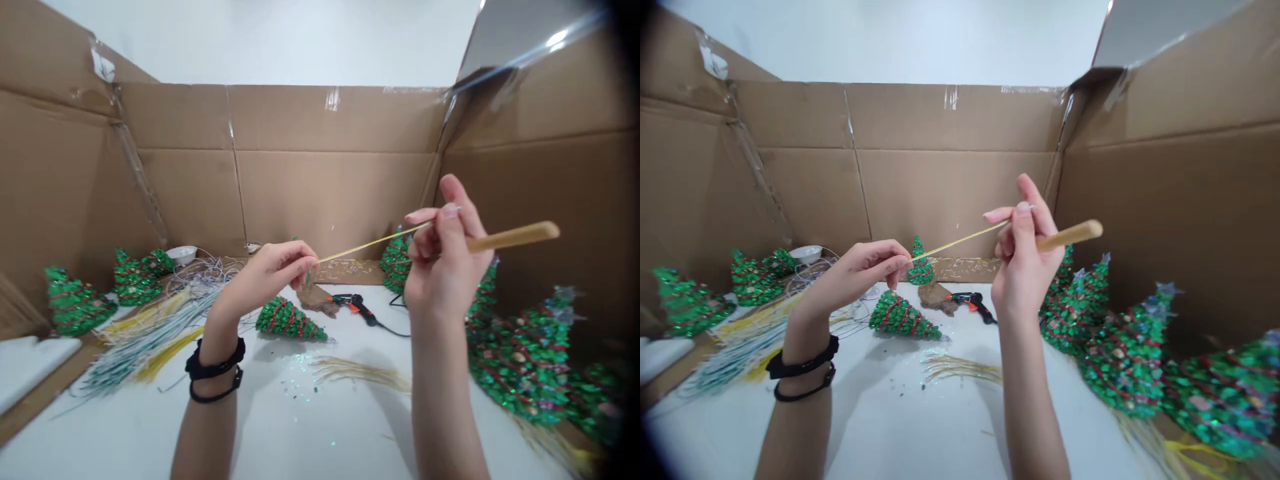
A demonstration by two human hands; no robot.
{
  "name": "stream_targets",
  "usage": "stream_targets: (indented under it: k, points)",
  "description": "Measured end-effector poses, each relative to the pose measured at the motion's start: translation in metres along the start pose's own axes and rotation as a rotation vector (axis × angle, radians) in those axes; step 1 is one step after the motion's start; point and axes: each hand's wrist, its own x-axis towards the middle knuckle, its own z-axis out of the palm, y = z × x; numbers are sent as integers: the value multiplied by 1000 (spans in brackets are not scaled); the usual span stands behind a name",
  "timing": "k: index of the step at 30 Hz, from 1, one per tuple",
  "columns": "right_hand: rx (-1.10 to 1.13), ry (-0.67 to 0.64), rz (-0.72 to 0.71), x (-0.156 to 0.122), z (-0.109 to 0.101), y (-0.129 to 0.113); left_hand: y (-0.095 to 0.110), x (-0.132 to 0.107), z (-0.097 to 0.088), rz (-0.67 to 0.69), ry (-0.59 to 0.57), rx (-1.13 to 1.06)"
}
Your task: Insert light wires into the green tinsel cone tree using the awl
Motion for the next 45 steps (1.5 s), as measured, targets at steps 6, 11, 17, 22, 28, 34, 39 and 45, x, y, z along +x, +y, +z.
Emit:
stream_targets:
  k: [6, 11, 17, 22, 28, 34, 39, 45]
  points:
    - [46, 92, 125, 5, -5, 1, -3, -4, -10, -8, 86, 68]
    - [23, 57, 75, 7, -10, 4, -2, -1, -8, 4, 135, 61]
    - [-45, 76, -29, 9, -16, 16, -1, 0, -6, -18, 43, 74]
    - [-241, -19, -73, 10, -22, 24, -3, 0, -9, -24, 87, 112]
    - [-673, -80, -298, -9, -5, 5, -17, 7, -7, -80, 238, 293]
    - [-795, -707, -295, -36, 26, 10, -6, 14, 12, 3, 79, 311]
    - [-883, -815, 42, -38, 25, 24, -5, 14, 14, 11, 105, 346]
    - [-803, -843, 157, -31, 18, 25, -15, 16, 12, -51, 123, 238]
